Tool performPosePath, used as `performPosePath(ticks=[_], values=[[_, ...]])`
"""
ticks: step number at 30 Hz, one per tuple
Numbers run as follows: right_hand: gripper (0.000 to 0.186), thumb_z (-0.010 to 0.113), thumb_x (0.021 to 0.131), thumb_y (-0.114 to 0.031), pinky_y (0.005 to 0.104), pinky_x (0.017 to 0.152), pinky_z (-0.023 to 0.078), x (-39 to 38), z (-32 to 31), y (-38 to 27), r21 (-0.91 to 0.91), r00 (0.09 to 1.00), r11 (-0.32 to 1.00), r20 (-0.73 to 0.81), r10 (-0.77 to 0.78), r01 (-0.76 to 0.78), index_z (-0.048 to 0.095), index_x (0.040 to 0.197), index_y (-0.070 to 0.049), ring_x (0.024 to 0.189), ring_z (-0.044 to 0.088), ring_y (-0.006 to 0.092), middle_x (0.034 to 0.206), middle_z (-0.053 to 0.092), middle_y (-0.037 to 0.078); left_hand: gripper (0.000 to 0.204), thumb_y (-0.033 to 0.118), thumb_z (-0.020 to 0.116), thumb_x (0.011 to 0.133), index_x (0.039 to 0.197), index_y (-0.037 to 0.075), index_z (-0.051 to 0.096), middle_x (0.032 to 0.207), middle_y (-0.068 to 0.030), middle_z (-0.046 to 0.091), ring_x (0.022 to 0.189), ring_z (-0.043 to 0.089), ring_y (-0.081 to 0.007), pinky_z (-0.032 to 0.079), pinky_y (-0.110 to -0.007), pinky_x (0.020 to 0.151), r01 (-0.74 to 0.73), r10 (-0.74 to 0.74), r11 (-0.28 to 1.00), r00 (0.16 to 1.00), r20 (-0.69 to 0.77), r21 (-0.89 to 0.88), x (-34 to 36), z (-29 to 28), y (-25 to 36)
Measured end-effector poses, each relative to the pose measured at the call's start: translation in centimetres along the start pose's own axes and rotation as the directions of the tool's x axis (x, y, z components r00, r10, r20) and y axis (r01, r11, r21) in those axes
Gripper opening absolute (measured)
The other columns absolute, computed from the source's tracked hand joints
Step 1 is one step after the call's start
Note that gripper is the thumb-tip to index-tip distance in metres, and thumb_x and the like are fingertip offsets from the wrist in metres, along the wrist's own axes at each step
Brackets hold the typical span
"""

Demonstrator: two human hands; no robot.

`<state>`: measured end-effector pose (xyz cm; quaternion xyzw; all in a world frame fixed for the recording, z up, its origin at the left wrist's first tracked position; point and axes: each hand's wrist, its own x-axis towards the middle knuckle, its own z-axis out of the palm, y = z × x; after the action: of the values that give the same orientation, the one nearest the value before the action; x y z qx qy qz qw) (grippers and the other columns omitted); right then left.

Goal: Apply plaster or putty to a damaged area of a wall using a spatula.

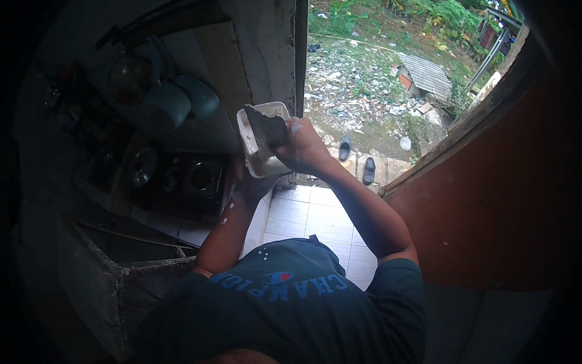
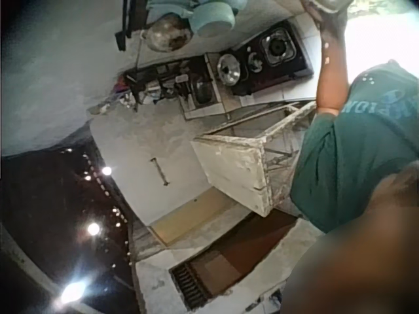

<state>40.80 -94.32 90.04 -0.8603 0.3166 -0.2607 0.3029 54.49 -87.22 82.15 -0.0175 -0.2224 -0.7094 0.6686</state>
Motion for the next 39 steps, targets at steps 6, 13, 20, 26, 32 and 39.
performPosePath(ticks=[6,13,20,26,32,39], values=[[0.018,0.070,0.072,-0.013,0.0367,0.057,0.049,0.3,-1.6,1.5,0.069,0.997,0.996,-0.042,0.063,-0.060,0.066,0.083,0.001,0.062,0.064,0.0269,0.069,0.065,0.014,0.070,0.057,0.036,0.096,0.144,0.007,0.033,0.141,-0.0177,0.042,0.128,0.045,-0.0354,0.038,-0.054,0.106,0.038,-0.041,0.999,0.995,-0.094,-0.032,0.1,0.8,-0.1],[0.018,0.073,0.072,-0.015,0.0373,0.057,0.050,-0.9,0.2,0.4,-0.095,0.982,0.984,-0.100,-0.162,0.153,0.064,0.077,0.000,0.061,0.063,0.0298,0.068,0.064,0.016,0.075,0.061,0.039,0.093,0.145,0.008,0.030,0.142,-0.0165,0.042,0.130,0.044,-0.0348,0.036,-0.054,0.108,-0.050,0.070,0.964,0.995,-0.068,0.259,-0.4,0.7,0.0],[0.010,0.069,0.075,-0.008,0.0316,0.049,0.042,1.1,0.8,0.4,-0.024,0.958,0.977,-0.193,-0.213,0.212,0.061,0.075,-0.001,0.052,0.051,0.0162,0.060,0.059,0.009,0.065,0.053,0.035,0.097,0.143,0.008,0.033,0.137,-0.0164,0.045,0.127,0.048,-0.0287,0.044,-0.047,0.103,-0.138,0.153,0.837,0.988,0.015,0.530,-1.3,1.8,0.8],[0.012,0.070,0.076,-0.008,0.0308,0.052,0.041,0.2,2.2,-2.3,0.034,0.957,0.957,0.028,-0.289,0.288,0.060,0.075,-0.001,0.054,0.049,0.0136,0.061,0.057,0.007,0.068,0.055,0.039,0.096,0.145,0.008,0.031,0.138,-0.0153,0.044,0.126,0.049,-0.0277,0.044,-0.045,0.103,-0.189,0.240,0.897,0.967,-0.083,0.399,-3.7,0.5,3.9],[0.018,0.073,0.074,-0.011,0.0307,0.058,0.047,3.8,5.4,-5.2,0.122,0.970,0.965,-0.093,-0.224,0.234,0.069,0.088,0.000,0.060,0.060,0.0232,0.070,0.064,0.013,0.072,0.061,0.031,0.096,0.146,0.010,0.029,0.141,-0.0145,0.041,0.128,0.046,-0.0294,0.045,-0.048,0.102,-0.203,0.229,0.965,0.961,-0.156,0.166,-6.8,-0.1,6.3],[0.023,0.069,0.072,-0.004,0.0364,0.067,0.052,2.7,9.1,-6.6,0.143,0.846,0.891,0.279,-0.454,0.431,0.071,0.095,-0.001,0.073,0.067,0.0319,0.083,0.069,0.018,0.074,0.063,0.027,0.096,0.146,0.007,0.029,0.138,-0.0183,0.044,0.125,0.050,-0.0315,0.046,-0.050,0.101,-0.303,0.349,0.928,0.911,-0.220,0.219,-11.8,-1.7,6.8]])
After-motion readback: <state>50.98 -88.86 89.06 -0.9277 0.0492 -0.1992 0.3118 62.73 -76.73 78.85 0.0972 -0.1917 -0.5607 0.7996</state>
